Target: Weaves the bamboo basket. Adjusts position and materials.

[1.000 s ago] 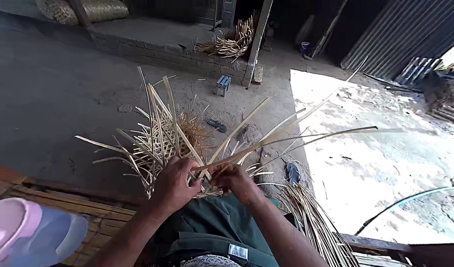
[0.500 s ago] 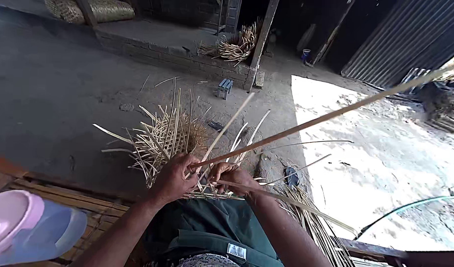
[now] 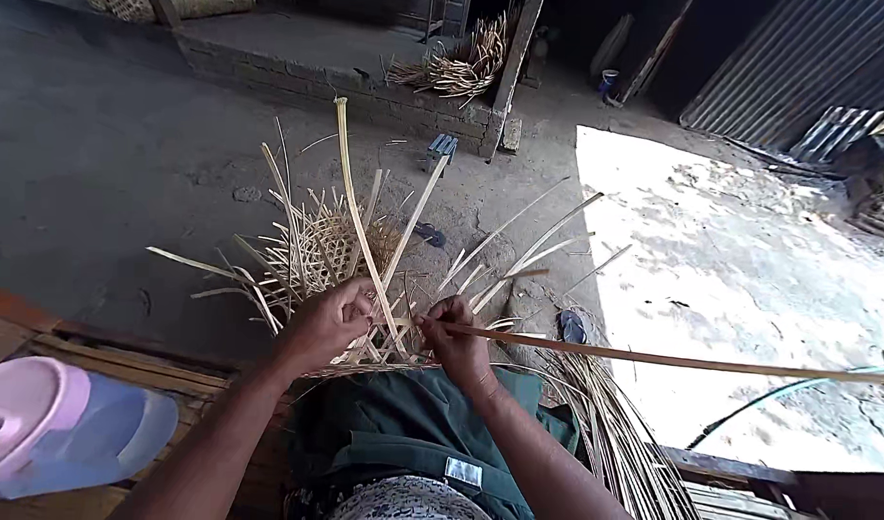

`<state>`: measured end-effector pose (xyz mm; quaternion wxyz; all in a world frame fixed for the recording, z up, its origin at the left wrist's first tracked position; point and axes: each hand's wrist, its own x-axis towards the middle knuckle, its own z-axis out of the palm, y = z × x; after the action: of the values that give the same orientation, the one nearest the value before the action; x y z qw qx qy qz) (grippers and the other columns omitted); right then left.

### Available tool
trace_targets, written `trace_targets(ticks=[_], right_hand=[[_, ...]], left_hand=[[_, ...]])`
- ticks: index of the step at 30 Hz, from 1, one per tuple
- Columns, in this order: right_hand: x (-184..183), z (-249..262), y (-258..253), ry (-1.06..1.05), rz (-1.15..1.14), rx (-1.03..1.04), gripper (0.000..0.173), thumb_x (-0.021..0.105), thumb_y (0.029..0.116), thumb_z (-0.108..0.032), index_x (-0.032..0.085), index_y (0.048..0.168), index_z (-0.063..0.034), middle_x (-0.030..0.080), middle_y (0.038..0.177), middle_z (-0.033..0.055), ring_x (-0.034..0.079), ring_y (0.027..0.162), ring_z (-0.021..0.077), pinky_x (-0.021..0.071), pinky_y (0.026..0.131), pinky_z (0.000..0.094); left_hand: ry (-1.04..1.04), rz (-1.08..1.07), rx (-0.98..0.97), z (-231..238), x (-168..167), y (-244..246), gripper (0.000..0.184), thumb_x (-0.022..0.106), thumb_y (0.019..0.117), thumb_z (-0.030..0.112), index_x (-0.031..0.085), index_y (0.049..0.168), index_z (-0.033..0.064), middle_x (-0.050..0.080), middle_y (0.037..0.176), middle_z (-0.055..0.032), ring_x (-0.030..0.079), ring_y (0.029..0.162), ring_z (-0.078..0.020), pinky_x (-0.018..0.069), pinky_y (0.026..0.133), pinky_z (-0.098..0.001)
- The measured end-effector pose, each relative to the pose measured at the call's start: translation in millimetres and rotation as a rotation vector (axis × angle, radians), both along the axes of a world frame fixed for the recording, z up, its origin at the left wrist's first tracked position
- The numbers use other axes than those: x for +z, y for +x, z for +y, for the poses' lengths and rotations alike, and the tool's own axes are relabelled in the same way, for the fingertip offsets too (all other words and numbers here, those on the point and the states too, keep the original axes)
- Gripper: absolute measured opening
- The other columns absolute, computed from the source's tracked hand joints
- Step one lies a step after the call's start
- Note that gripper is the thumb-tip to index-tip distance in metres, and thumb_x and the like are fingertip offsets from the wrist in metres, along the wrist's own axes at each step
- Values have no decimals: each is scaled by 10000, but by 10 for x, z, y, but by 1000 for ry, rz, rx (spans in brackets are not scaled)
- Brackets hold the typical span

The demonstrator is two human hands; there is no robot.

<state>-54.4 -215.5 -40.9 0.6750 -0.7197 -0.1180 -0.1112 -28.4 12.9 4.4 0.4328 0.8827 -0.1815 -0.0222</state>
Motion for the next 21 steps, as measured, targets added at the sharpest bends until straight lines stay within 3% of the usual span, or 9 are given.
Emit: trace_targets(ticks=[1,3,5,7,10,13,16,18,21], right_hand=[[-34,-5,0,-41,-86,28,103,691,938,-53,620,968,17,671,792,23,619,583,41,549,532,209],[-69,3,0,-137,-238,107,139,633,983,-42,704,1063,45,694,925,89,647,682,61,585,618,223],[-79,36,5,-247,-377,134,238,578,984,8,763,1133,-12,676,926,135,647,731,98,582,665,235],[-88,52,11,-337,-450,143,369,557,939,60,778,1187,-100,651,899,149,630,763,144,555,687,264],[-79,47,-9,-428,-440,131,468,563,911,84,776,1232,-181,627,895,145,613,777,161,538,679,266],[-66,62,-22,-498,-413,74,476,563,895,90,784,1215,-184,627,886,156,619,750,181,546,659,286],[-49,43,-38,-533,-359,63,455,565,909,72,792,1197,-196,628,880,149,617,747,180,546,665,293],[-53,17,-18,-521,-336,86,440,564,918,52,793,1197,-199,609,861,129,590,724,150,521,647,264],[6,-11,10,-338,-234,110,266,565,997,-29,756,1180,-47,679,903,114,631,719,103,560,670,240]], left_hand=[[-91,107,14,30,36,35,462,604,960,182,555,1417,147,678,884,31,610,733,-67,527,707,-305],[-152,176,62,34,61,54,495,648,986,183,546,1470,200,688,818,12,629,699,-70,544,698,-299],[-143,168,101,14,65,41,321,698,967,157,697,1288,155,701,828,19,627,692,-57,542,687,-275],[-177,152,97,20,58,33,155,689,969,141,718,1118,110,720,856,40,636,694,-24,542,677,-227],[-253,120,83,38,-1,-7,115,580,999,140,658,1045,67,642,716,48,522,534,-14,437,516,-184],[-288,57,102,29,-61,-80,170,485,1000,168,630,1020,80,661,735,49,558,559,-12,457,533,-180],[-258,-115,116,1,-176,-120,214,501,1014,229,630,1070,68,683,782,55,616,613,-7,523,578,-189],[-150,-329,142,-20,-202,-138,327,580,1001,303,608,1209,52,709,863,4,655,661,-51,564,601,-240],[176,-652,-73,-103,-104,-161,528,634,987,316,526,1443,72,713,1044,-133,675,790,-225,573,665,-385]])
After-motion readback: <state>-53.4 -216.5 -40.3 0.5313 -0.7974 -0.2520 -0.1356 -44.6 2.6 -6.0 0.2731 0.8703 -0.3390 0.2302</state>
